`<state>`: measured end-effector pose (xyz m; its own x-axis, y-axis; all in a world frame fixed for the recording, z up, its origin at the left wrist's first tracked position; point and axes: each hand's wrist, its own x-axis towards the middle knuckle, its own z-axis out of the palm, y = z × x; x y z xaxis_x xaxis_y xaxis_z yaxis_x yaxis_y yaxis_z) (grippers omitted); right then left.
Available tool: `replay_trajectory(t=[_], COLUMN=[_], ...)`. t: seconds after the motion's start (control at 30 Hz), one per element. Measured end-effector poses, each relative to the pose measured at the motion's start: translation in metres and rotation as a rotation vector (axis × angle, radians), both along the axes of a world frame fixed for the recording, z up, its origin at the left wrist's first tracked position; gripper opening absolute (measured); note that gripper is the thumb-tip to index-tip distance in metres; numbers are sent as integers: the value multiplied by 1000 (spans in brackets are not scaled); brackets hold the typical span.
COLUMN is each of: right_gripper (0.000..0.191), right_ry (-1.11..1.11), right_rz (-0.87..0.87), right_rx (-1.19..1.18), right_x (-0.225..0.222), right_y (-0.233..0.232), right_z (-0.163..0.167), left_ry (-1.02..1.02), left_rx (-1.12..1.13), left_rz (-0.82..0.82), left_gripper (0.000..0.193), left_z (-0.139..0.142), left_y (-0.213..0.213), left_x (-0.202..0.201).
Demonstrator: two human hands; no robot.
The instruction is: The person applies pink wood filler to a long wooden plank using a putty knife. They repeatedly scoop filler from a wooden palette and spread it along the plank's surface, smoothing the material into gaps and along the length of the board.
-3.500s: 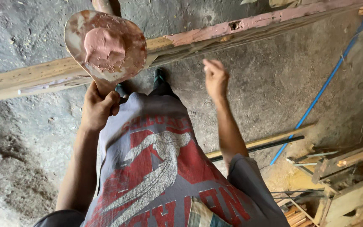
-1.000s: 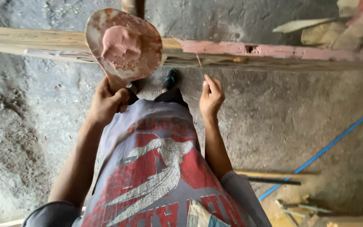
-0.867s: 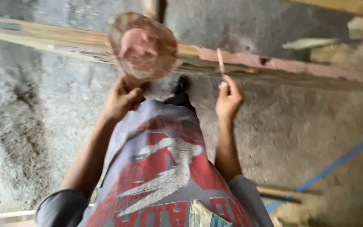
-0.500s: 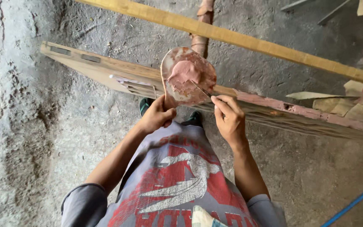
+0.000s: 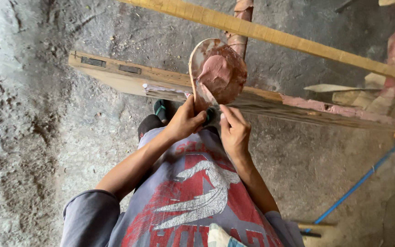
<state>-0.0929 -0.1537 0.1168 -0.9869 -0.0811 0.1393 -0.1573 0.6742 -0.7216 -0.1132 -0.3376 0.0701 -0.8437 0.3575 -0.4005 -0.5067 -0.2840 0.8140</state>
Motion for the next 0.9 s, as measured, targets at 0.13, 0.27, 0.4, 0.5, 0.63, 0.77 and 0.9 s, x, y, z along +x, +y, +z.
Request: replay_trajectory(t=[0.13,0.27,0.4,0.5,0.63,0.77,0.9], right_gripper=[24,24,24,24,24,23,22], right_ry=[16,166,198,174,122,-9,-92], right_rz=[16,-45,-38,-20,-4,6,41], right_rx=[-17,70,106,64,-7,-143,-416], right_x=[-4,-18,-23,-19,-12,-9,9], right_y=[-2,7,17,25,38,59,104], right_z=[10,19,21,20,17,4,-22], left_ry=[54,31,56,123,119,179,204], left_rx=[-88,-54,-160,-176,-233,-284,17], left_rz=[-37,-43,-60,-62,-73,-70,-69], left_gripper=[26,30,29,34,36,35,27], left_z=[2,11,21,27,24,-2,-36], left_y=[-2,1,12,22,39,61,95], left_x=[3,9,10,13,17,19,16])
